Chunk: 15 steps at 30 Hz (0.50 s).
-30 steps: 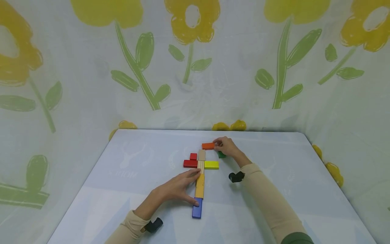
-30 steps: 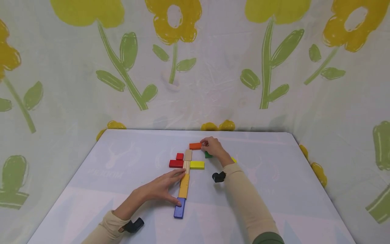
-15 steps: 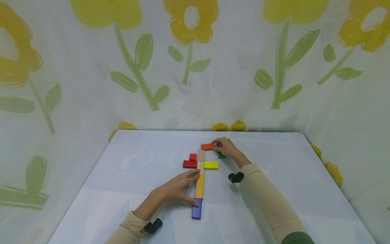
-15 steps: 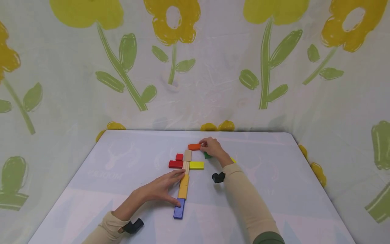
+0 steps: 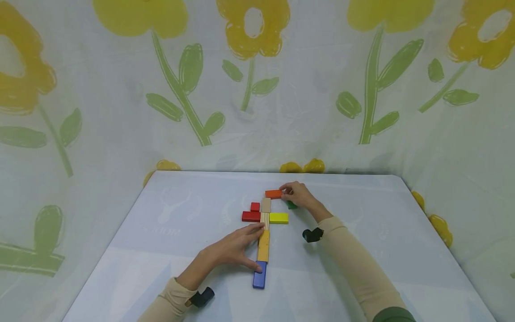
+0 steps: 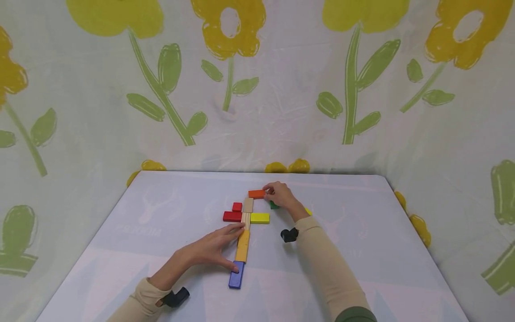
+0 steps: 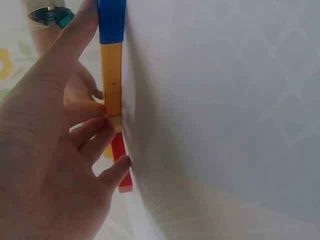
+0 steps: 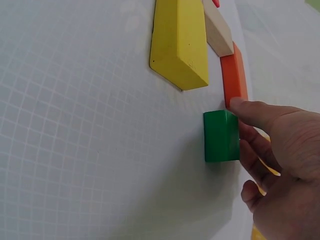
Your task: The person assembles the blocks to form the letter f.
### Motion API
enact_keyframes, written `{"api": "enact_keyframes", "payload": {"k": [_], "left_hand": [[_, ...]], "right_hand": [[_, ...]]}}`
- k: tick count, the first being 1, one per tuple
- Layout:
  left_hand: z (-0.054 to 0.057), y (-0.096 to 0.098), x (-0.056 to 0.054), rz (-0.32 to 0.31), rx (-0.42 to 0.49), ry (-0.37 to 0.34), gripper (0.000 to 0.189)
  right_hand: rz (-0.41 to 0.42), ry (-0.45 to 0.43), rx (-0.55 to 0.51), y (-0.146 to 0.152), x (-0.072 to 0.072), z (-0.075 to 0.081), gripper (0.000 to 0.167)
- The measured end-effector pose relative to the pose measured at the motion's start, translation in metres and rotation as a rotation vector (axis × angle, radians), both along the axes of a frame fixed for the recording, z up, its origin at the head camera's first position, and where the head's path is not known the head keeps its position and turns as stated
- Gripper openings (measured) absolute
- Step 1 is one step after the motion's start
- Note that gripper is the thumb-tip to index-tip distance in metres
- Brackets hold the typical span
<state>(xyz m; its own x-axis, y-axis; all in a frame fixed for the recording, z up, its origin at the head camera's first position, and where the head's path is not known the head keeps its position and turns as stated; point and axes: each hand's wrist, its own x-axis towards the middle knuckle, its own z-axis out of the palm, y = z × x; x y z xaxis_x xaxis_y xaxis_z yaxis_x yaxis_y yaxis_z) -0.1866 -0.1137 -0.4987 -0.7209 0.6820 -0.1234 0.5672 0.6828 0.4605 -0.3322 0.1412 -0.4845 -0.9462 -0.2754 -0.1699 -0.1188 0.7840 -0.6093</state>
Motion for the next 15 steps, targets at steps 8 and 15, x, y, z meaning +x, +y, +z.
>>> {"api": "enact_keyframes", "payload": {"k": [8,15], "left_hand": [[-0.0021,0.0000,-0.0003,0.000,-0.001,0.001,0.110],[-0.0018,-0.0005,0.0002,0.001,-0.005,0.003,0.110]], "right_hand": [[0.021,0.015,-0.002,0.0022,-0.0009,-0.0009,0.035],[0.009,0.000,0.005,0.0001,-0.0005,0.0001,0.036]]}}
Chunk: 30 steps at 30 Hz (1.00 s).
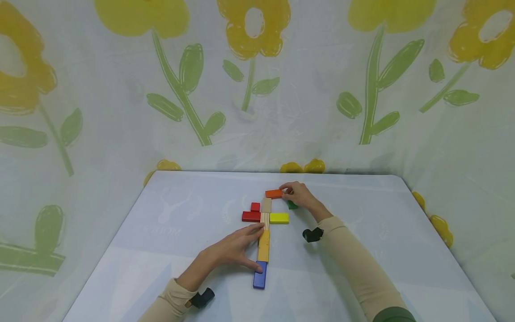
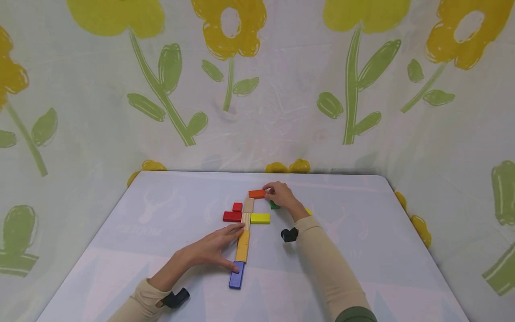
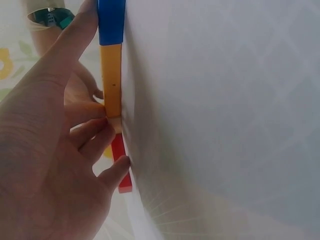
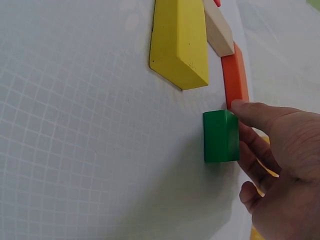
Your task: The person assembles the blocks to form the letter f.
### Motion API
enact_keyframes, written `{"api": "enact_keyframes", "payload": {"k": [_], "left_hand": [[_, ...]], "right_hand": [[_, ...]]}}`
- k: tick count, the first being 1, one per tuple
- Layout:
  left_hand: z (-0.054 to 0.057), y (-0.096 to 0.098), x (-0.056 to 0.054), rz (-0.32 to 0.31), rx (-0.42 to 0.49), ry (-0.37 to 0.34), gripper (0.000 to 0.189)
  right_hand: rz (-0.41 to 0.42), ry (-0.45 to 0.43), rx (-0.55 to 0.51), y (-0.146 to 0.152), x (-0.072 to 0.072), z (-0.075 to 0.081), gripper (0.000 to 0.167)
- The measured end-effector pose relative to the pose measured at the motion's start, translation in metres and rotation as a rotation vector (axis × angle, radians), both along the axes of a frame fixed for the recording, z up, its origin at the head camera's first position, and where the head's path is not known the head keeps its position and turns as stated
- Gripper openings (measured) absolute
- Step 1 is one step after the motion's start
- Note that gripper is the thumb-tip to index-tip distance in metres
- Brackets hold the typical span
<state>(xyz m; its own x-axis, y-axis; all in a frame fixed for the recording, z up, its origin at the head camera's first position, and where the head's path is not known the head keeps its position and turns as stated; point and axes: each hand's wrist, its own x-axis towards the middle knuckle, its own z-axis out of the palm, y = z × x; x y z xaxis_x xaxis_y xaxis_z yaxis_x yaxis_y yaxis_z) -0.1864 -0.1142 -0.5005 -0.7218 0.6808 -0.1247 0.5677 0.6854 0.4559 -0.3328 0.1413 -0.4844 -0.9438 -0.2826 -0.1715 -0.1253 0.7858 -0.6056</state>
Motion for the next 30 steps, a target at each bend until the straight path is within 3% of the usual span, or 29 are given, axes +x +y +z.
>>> {"api": "enact_keyframes", "payload": {"k": [16,30], "left_hand": [[0.001,-0.001,0.001,-0.005,-0.003,-0.004,0.108],[-0.001,-0.002,0.001,-0.015,0.014,0.009,0.107]], "right_hand": [[0.030,0.082,0.032,-0.002,0.002,0.007,0.041],[0.160,0.174,0.020,-0.030,0.012,0.018,0.036]]}}
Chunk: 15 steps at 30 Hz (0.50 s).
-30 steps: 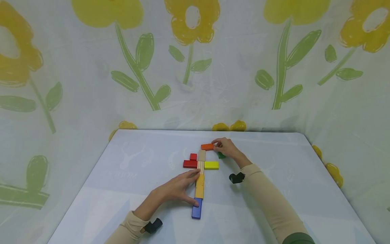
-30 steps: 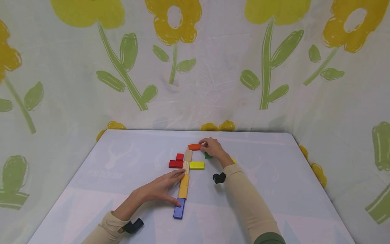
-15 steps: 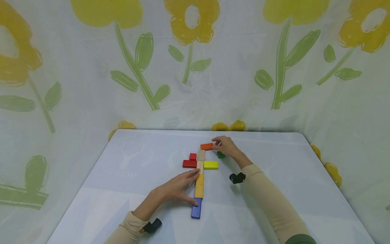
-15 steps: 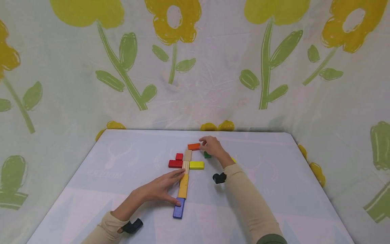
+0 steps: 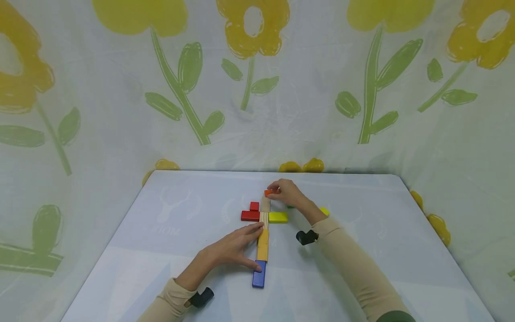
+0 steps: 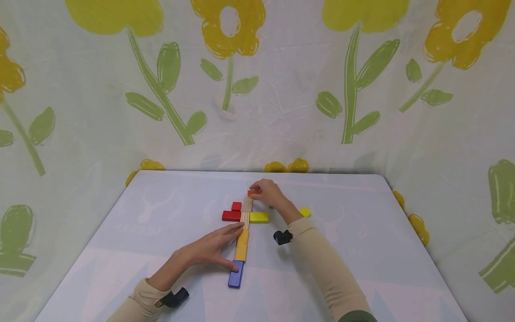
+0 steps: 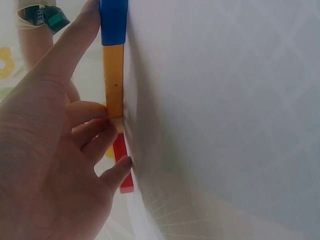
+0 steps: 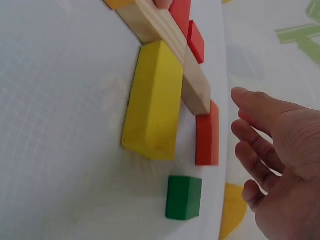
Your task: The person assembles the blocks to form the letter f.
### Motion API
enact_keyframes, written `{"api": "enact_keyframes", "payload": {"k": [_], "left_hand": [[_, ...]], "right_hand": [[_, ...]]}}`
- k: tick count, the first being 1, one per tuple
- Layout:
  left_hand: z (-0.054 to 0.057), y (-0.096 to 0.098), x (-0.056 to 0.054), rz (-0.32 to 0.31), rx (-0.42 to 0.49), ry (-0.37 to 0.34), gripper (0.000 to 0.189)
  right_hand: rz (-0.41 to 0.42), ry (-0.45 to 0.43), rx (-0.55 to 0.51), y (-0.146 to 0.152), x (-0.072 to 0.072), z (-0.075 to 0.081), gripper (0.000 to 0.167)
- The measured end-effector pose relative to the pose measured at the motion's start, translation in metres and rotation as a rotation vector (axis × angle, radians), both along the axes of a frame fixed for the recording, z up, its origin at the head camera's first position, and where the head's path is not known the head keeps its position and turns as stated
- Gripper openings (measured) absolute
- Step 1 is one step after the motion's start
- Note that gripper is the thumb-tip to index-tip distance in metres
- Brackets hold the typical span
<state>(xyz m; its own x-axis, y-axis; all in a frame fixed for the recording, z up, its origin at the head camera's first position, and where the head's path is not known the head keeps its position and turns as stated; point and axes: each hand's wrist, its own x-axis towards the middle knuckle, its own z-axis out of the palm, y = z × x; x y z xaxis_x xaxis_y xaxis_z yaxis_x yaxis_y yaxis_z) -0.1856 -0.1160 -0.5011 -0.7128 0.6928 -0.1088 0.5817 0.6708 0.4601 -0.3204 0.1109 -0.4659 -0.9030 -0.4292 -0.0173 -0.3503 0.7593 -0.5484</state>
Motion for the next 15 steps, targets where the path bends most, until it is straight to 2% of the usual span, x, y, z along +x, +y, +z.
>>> {"api": "enact_keyframes", "payload": {"k": [2,10,15], "left_hand": [[0.000,0.000,0.000,-0.003,0.000,-0.001,0.107],[0.002,-0.001,0.001,-0.010,0.002,-0.004,0.107],[0.003,-0.001,0.002,-0.014,-0.003,0.003,0.106]], "right_hand": [[0.016,0.010,-0.003,-0.005,0.002,0.000,0.035],[-0.005,-0.053,0.012,-0.023,0.011,-0.005,0.032],[0.011,-0.041,0.015,-0.031,0.014,-0.007,0.033]]}}
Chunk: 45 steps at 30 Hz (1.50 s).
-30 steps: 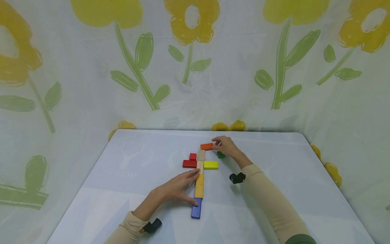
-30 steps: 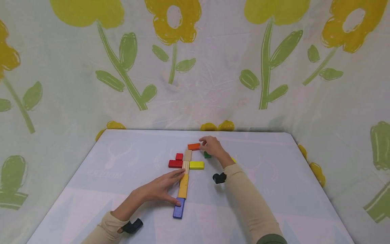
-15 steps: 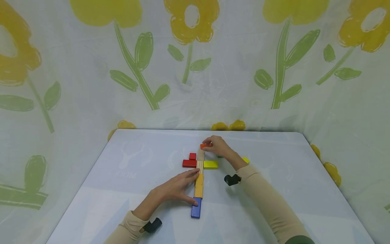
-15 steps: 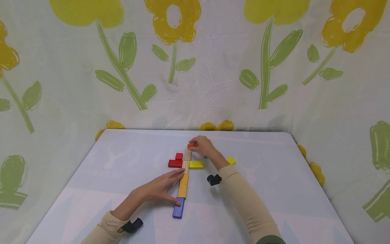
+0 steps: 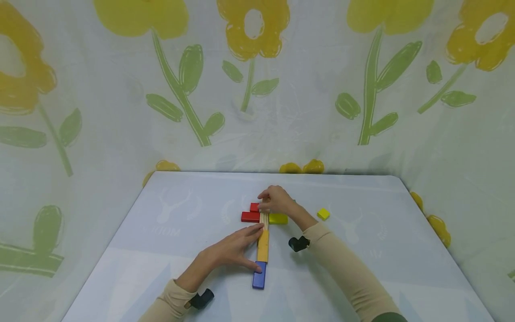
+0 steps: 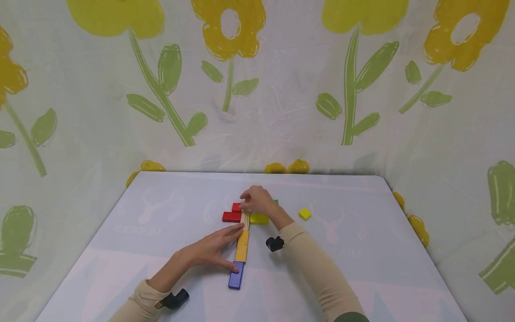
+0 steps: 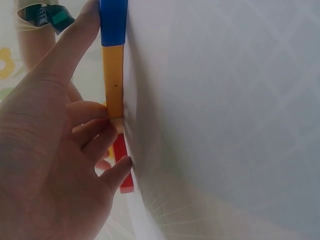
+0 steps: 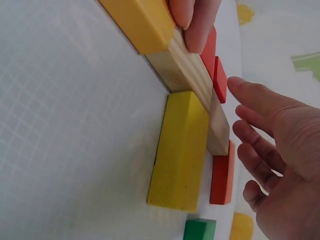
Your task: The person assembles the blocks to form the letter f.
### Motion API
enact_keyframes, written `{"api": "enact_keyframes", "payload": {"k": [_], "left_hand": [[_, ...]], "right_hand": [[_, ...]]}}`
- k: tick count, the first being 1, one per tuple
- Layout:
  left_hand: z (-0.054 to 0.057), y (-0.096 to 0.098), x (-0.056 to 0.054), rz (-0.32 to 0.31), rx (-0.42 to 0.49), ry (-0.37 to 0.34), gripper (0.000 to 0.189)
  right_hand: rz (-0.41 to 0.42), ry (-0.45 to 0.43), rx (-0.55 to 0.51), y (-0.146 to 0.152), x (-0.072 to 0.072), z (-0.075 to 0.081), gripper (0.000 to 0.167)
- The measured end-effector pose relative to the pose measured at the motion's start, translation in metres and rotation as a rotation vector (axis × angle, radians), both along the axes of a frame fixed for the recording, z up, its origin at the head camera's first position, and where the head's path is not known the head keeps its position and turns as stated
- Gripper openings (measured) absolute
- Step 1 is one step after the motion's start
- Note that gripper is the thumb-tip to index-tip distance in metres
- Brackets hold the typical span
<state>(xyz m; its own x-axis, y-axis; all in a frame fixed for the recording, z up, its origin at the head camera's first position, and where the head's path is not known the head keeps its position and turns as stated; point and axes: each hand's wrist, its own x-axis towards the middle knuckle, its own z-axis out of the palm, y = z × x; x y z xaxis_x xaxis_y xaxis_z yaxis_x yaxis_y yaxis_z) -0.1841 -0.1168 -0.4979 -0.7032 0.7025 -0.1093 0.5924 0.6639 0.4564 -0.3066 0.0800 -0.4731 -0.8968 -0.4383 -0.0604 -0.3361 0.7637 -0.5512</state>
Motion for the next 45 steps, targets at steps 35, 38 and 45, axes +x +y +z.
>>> {"api": "enact_keyframes", "payload": {"k": [35,38,45], "left_hand": [[-0.0011,-0.0003,0.0000,0.009,0.007,-0.016,0.106],[-0.0021,-0.0005,-0.0001,0.008,0.005,-0.009,0.106],[-0.0022,-0.0007,0.0001,0.003,0.006,-0.006,0.107]], "right_hand": [[0.055,0.060,0.028,-0.0034,0.0039,-0.0083,0.027],[0.065,0.067,0.029,-0.0034,0.0042,-0.0082,0.027],[0.052,0.081,0.042,-0.0041,0.0066,-0.0088,0.030]]}}
